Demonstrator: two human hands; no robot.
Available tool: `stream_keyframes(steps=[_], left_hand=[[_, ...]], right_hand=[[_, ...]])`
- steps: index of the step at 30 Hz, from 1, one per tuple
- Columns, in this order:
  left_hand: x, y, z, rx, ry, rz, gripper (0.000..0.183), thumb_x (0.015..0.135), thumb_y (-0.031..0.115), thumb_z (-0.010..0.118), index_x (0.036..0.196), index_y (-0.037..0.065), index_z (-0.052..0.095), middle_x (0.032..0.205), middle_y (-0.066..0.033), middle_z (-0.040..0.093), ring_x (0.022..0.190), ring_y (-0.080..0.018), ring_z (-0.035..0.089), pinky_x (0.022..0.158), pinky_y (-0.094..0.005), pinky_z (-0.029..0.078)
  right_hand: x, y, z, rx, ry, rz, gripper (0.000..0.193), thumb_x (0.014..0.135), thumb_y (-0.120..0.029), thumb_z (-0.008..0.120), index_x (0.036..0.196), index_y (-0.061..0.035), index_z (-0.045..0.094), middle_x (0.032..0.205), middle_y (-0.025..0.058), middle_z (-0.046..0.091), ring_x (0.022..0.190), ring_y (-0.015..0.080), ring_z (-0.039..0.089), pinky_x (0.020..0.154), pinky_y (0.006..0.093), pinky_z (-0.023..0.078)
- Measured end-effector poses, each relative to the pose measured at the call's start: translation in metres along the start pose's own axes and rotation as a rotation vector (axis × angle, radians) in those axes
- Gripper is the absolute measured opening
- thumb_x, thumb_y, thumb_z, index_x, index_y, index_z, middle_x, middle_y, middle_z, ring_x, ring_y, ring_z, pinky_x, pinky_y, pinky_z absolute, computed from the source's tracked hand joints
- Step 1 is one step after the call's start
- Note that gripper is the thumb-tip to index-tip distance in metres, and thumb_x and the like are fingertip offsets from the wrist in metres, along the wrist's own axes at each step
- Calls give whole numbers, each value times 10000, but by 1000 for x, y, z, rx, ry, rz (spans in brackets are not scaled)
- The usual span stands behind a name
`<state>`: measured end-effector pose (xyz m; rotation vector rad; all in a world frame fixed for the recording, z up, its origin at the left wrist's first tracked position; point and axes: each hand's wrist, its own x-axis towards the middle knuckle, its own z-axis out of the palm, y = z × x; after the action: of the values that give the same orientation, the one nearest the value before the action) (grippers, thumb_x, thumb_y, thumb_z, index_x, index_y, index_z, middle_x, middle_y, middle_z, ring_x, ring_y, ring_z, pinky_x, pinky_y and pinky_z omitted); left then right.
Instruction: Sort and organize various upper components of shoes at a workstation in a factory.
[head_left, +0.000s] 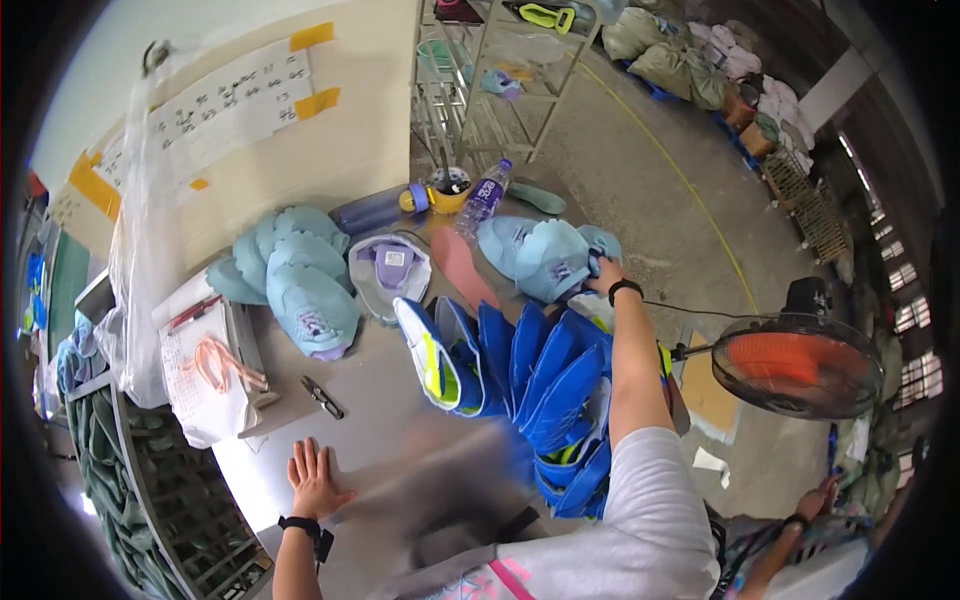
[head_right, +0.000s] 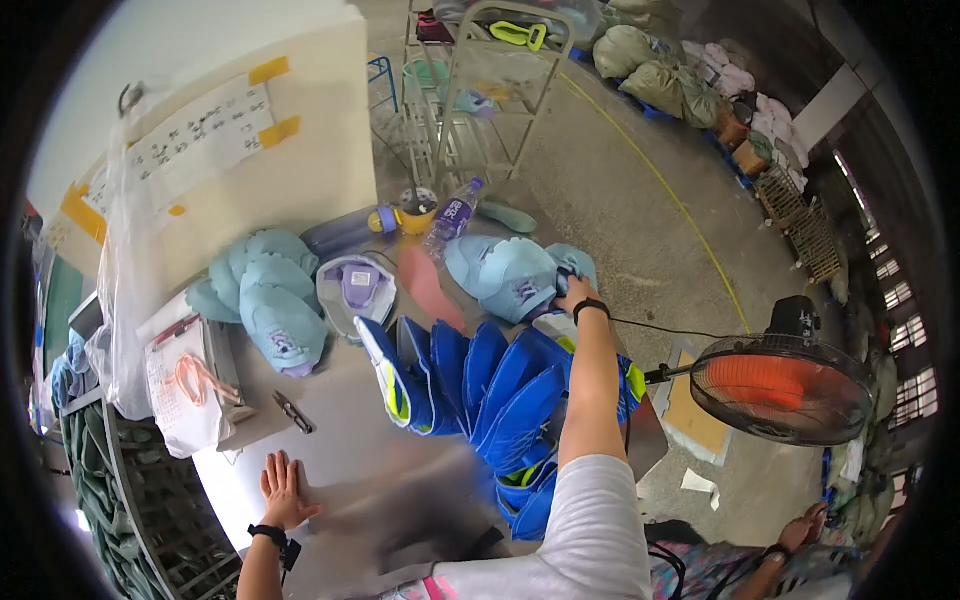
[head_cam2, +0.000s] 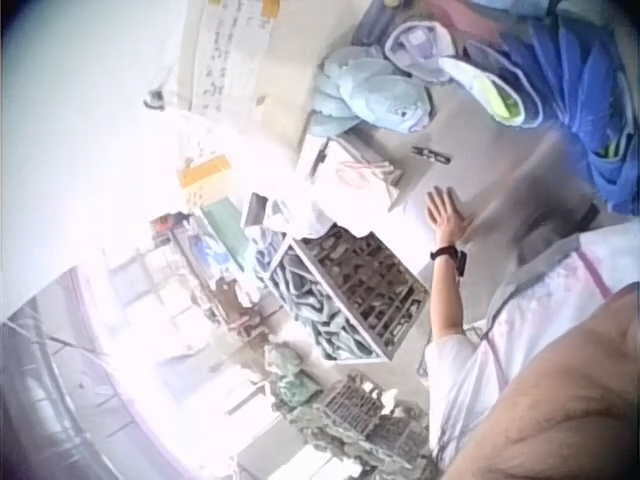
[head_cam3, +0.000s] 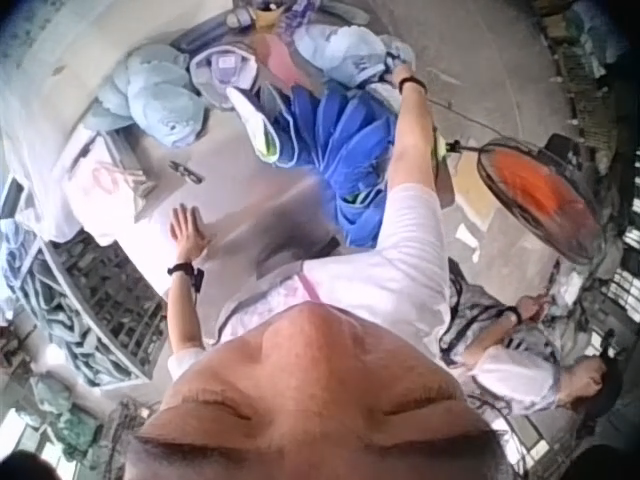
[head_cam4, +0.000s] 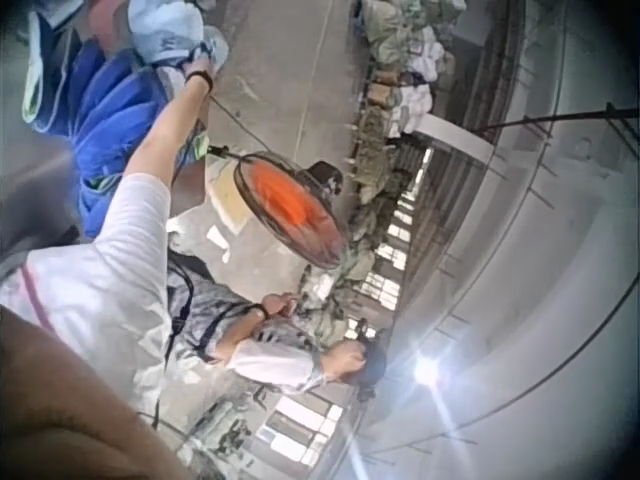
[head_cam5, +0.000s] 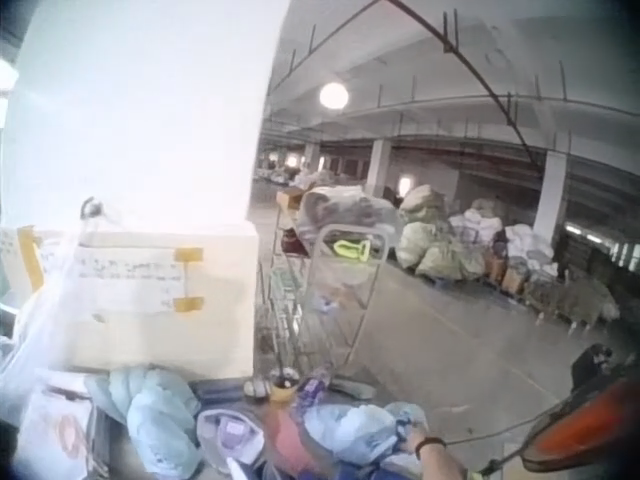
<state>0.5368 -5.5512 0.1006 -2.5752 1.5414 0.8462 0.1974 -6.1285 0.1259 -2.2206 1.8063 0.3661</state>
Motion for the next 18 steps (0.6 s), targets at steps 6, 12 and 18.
stream_keyframes(steps=[6, 12, 18], left_hand=[[9, 2, 6, 15, -6, 1, 1068, 497, 446, 777, 1320, 19, 248, 1440, -225, 22, 1341, -359, -57, 1054, -484, -5], [3, 3, 3, 22, -26, -39, 1111, 491, 442, 773, 1346, 13, 207, 1450, -204, -7, 1344, -337, -77, 1062, -462, -25], [3, 9, 4, 47, -37, -71, 1112, 502, 400, 781, 1359, 25, 179, 1455, -185, -17, 1346, -322, -81, 1068, -447, -20]], right_hand=[[32, 48, -22, 705, 326, 36, 560, 720, -250, 663, 1195, -18, 478, 1152, 206, 527, 1050, 341, 513, 935, 412, 384], [-37, 66, -49, 2216, -86, -547, 694, 713, -228, 648, 1295, -29, 329, 1305, 172, 391, 1201, 379, 361, 977, 608, 260], [-85, 58, -53, 2274, -409, -591, 715, 676, -267, 655, 1276, -22, 354, 1301, 178, 397, 1197, 382, 362, 962, 613, 267]])
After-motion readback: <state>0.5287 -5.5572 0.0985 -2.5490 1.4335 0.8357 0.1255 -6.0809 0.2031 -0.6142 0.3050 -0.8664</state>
